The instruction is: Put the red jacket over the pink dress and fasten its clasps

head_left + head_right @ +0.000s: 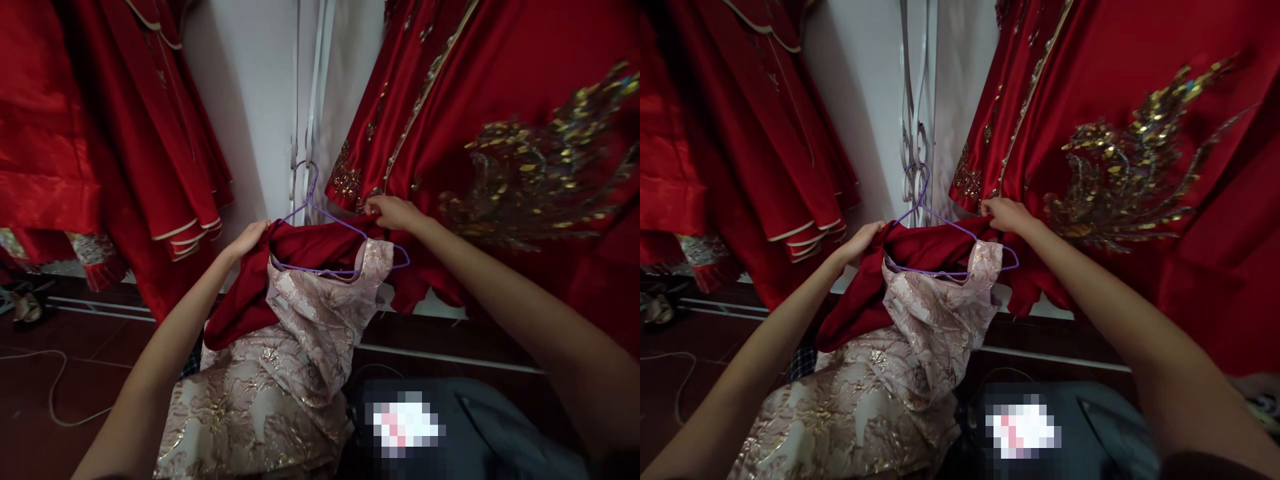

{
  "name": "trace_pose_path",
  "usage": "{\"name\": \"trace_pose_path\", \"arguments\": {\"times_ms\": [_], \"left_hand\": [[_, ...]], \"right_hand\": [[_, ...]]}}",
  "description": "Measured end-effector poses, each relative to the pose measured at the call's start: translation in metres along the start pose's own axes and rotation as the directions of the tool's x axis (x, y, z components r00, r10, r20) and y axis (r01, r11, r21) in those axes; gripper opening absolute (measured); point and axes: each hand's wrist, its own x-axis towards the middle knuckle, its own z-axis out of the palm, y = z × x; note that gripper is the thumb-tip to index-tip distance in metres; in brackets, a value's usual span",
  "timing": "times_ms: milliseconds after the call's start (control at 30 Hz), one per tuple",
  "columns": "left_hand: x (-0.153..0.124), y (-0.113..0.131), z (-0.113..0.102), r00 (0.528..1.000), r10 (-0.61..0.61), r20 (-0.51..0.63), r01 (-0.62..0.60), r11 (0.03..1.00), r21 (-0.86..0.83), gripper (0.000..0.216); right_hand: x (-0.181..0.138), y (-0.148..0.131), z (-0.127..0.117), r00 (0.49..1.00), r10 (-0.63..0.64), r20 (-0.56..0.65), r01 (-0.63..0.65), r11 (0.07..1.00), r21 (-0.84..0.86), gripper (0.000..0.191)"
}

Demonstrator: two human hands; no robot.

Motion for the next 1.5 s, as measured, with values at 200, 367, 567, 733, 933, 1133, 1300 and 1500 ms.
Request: {"name": "trace_pose_path", "arguments": {"times_ms": [200,367,567,733,933,1133,1300,1500], "left_hand": [[-0.01,0.001,0.0,0.989,0.14,0.041,-0.145,0.949,0.279,0.015],[-0.023,0.003,0.014,0.968,0.252,0.013,-0.219,0.812,0.542,0.012],[-0.023,0.003,0.021,0.959,0.284,0.003,-0.232,0.776,0.587,0.011],[-0.025,0.01,0.023,0.96,0.279,0.023,-0.235,0.755,0.612,0.01],[-0.022,0.012,0.033,0.961,0.263,0.079,-0.247,0.701,0.669,0.014],[-0.029,0.008,0.027,0.941,0.334,-0.056,-0.203,0.689,0.696,0.013],[-0.056,0.0,0.03,0.936,0.229,-0.267,-0.012,0.78,0.626,0.014],[-0.063,0.011,0.059,0.995,0.002,-0.102,0.02,0.977,0.213,0.015]], "right_hand": [[-0.057,0.019,-0.001,0.987,0.157,-0.026,-0.158,0.951,-0.266,0.027],[-0.108,-0.016,0.013,0.992,0.109,-0.068,-0.124,0.95,-0.288,0.04],[-0.132,-0.033,0.007,0.943,0.146,-0.298,-0.138,0.989,0.049,0.031],[-0.122,-0.033,0.016,0.922,0.273,-0.274,-0.172,0.924,0.34,0.03],[-0.07,-0.1,0.057,0.759,0.557,-0.337,-0.166,0.666,0.728,0.043],[-0.066,-0.184,0.082,0.948,0.157,-0.275,0.077,0.728,0.682,0.027],[-0.088,-0.161,0.087,0.919,0.235,-0.318,0.09,0.66,0.746,0.023],[-0.101,-0.149,0.091,0.951,0.178,-0.251,0.097,0.602,0.793,0.014]]}}
